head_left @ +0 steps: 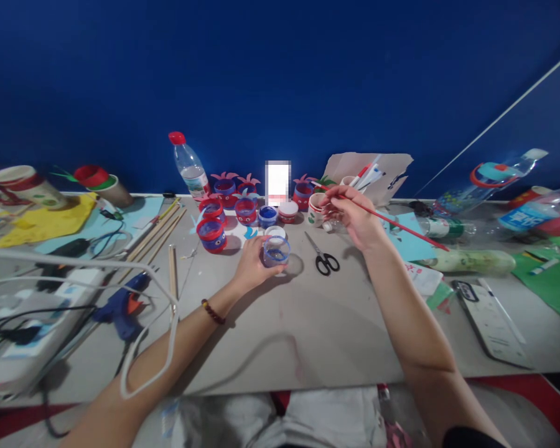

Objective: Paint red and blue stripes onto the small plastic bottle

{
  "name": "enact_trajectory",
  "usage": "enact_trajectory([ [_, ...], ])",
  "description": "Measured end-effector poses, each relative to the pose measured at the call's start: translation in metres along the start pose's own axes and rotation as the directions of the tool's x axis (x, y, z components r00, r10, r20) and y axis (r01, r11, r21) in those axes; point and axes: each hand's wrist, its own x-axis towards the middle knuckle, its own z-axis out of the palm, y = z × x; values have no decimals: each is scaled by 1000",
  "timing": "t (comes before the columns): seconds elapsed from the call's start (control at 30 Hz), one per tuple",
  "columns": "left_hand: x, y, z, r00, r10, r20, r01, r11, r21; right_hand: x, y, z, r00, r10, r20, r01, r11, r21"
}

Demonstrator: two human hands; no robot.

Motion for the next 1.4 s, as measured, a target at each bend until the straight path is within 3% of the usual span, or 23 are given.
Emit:
enact_trajectory([
  [0.1, -1, 8, -4, 993, -14, -118, 10, 999, -40, 1, 0, -1, 1000, 2, -13, -2, 1000, -12],
  [0.23, -9, 21, -8, 974, 72, -217, -96, 990, -102, 2, -2, -3, 1000, 19, -23, -19, 1000, 4],
  [0.3, -17, 26, -7, 988, 86, -128, -107, 979, -172, 3, -4, -4, 999, 17, -29, -16, 1000, 14],
  [0.4, -32, 37, -1, 977, 167, 131, -123, 948, -293, 4, -5, -6, 998, -18, -54, 16, 999, -27],
  [0.47, -39, 48, 4, 879, 326, 348, -229, 929, -292, 7, -3, -9, 993, -59, -105, 51, 996, -75],
  [0.57, -40, 63, 11, 694, 477, 539, -415, 877, -241, 13, 3, -17, 973, -119, -200, 91, 985, -144],
  [0.6, -39, 67, 14, 639, 514, 572, -480, 848, -226, 15, 4, -20, 968, -127, -217, 92, 982, -163],
  [0.67, -37, 72, 20, 574, 570, 588, -591, 786, -185, 20, 5, -26, 962, -129, -242, 83, 978, -190],
  [0.77, -39, 80, 27, 419, 678, 604, -792, 598, -122, 26, 3, -32, 942, -149, -302, 76, 967, -243],
  [0.87, -54, 92, 35, 316, 669, 673, -860, 502, -95, 33, -3, -34, 913, -223, -342, 82, 921, -382],
  [1.0, -90, 109, 57, 281, 650, 706, -856, 502, -121, 45, -6, -32, 913, -243, -328, 43, 856, -515],
  [1.1, -117, 113, 83, 146, 716, 683, -863, 430, -266, 54, -5, -31, 931, -210, -297, -8, 804, -594],
  [1.17, -130, 112, 100, 134, 695, 707, -865, 429, -258, 57, -3, -32, 941, -197, -274, -37, 747, -664],
  [1.2, -133, 111, 107, 85, 699, 710, -847, 426, -317, 59, -3, -32, 945, -189, -266, -52, 719, -693],
  [1.23, -136, 109, 111, 72, 688, 722, -834, 438, -335, 59, -2, -33, 949, -184, -257, -61, 692, -719],
  [1.33, -134, 103, 113, 168, 682, 712, -854, 461, -240, 58, -4, -36, 955, -179, -237, -71, 638, -767],
  [1.4, -128, 100, 108, 179, 680, 711, -849, 472, -238, 58, -6, -38, 954, -168, -248, -88, 633, -769],
])
